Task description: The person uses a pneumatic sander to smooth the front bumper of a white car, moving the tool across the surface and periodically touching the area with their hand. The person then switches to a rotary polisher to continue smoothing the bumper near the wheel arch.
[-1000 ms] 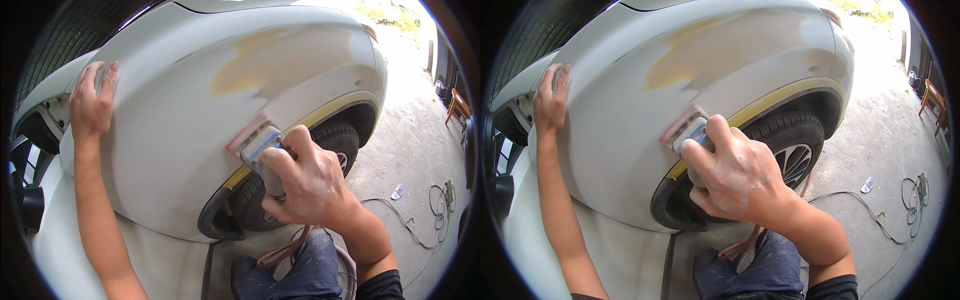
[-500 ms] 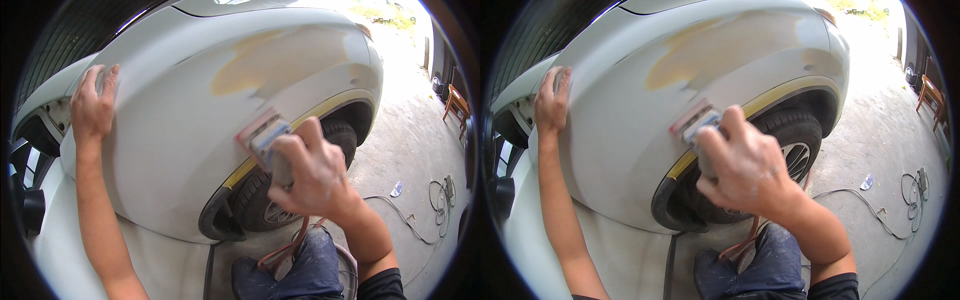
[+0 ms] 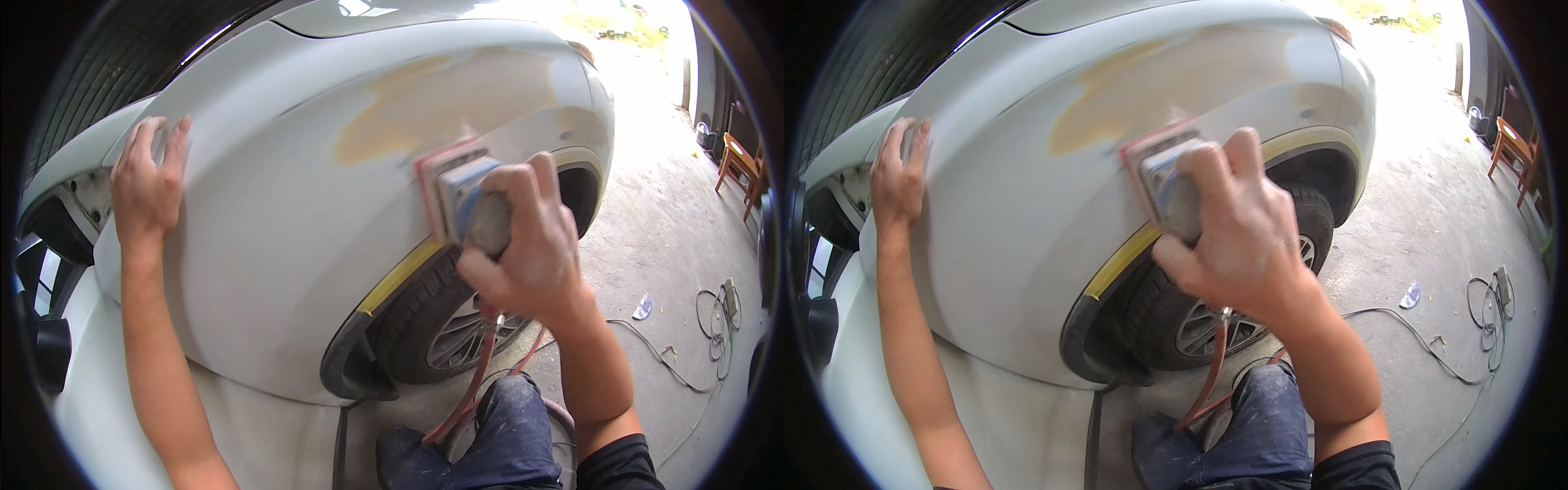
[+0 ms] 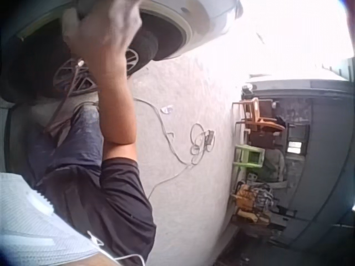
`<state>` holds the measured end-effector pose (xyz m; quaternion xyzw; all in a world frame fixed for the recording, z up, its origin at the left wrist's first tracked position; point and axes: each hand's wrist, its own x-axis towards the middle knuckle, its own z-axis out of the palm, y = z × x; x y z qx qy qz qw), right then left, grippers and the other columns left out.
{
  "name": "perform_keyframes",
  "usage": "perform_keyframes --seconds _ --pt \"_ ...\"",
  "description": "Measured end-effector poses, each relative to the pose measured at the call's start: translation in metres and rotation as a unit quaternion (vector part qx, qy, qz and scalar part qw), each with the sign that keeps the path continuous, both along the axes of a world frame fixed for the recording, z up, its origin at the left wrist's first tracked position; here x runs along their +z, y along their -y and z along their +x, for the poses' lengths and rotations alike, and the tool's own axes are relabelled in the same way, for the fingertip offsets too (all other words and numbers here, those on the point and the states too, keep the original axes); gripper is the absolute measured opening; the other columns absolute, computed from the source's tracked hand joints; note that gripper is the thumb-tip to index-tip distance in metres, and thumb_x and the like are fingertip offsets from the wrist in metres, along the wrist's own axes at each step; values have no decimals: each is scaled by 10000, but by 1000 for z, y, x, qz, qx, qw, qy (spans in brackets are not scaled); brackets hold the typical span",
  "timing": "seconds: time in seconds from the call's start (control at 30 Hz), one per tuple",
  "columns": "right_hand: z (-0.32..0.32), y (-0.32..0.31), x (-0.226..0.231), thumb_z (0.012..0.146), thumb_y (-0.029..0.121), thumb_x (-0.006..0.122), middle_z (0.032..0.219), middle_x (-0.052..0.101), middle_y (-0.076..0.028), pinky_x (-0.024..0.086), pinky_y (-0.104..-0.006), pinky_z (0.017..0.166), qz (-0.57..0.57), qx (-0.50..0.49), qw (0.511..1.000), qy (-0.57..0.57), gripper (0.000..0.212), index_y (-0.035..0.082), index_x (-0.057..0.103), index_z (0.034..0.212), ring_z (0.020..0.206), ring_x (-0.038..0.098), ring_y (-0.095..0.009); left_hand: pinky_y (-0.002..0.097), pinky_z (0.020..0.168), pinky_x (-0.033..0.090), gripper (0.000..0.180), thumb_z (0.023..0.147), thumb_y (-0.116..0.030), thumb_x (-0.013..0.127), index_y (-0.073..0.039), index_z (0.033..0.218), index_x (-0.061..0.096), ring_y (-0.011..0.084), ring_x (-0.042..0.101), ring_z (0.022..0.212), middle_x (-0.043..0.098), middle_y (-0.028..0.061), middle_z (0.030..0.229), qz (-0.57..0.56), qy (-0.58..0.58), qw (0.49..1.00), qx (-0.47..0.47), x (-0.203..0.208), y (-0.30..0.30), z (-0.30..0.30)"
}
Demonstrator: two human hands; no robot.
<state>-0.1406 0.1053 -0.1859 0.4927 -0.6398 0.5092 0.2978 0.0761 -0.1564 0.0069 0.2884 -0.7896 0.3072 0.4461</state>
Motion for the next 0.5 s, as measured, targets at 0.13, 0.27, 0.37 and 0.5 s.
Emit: perform_keyframes --seconds 0.13,0.27,0.37,0.5 --pt "16 2 -6 645 171 783 985 451 -179 563 -480 638 22 47 999 -1 538 62 531 1108 707 619 -404 450 1117 427 682 1027 -588 466 12 1308 627 391 576 1286 626 217 1364 -5 -1 1000 6 4 1 5" --pt "-15 -5 2 697 209 748 1009 491 -216 543 -517 688 -7 -24 999 29 500 52 521 1113 751 605 -441 451 1119 425 670 1030 -573 476 18 1306 627 394 574 1288 623 219 1366 -3 -9 1000 -4 -1 5 2" --pt "-41 -12 18 735 200 691 1013 513 -229 514 -526 743 -23 -58 991 119 457 33 506 1119 810 616 -420 450 1123 422 662 1031 -565 478 18 1308 626 395 572 1291 621 215 1372 -7 -2 1000 3 1 2 3" --pt "-8 -5 24 736 208 723 1042 516 -241 548 -534 747 13 -55 996 68 485 33 520 1140 837 634 -447 452 1121 424 649 1034 -560 477 8 1308 628 395 571 1291 621 211 1373 -7 2 1000 9 2 1 0"
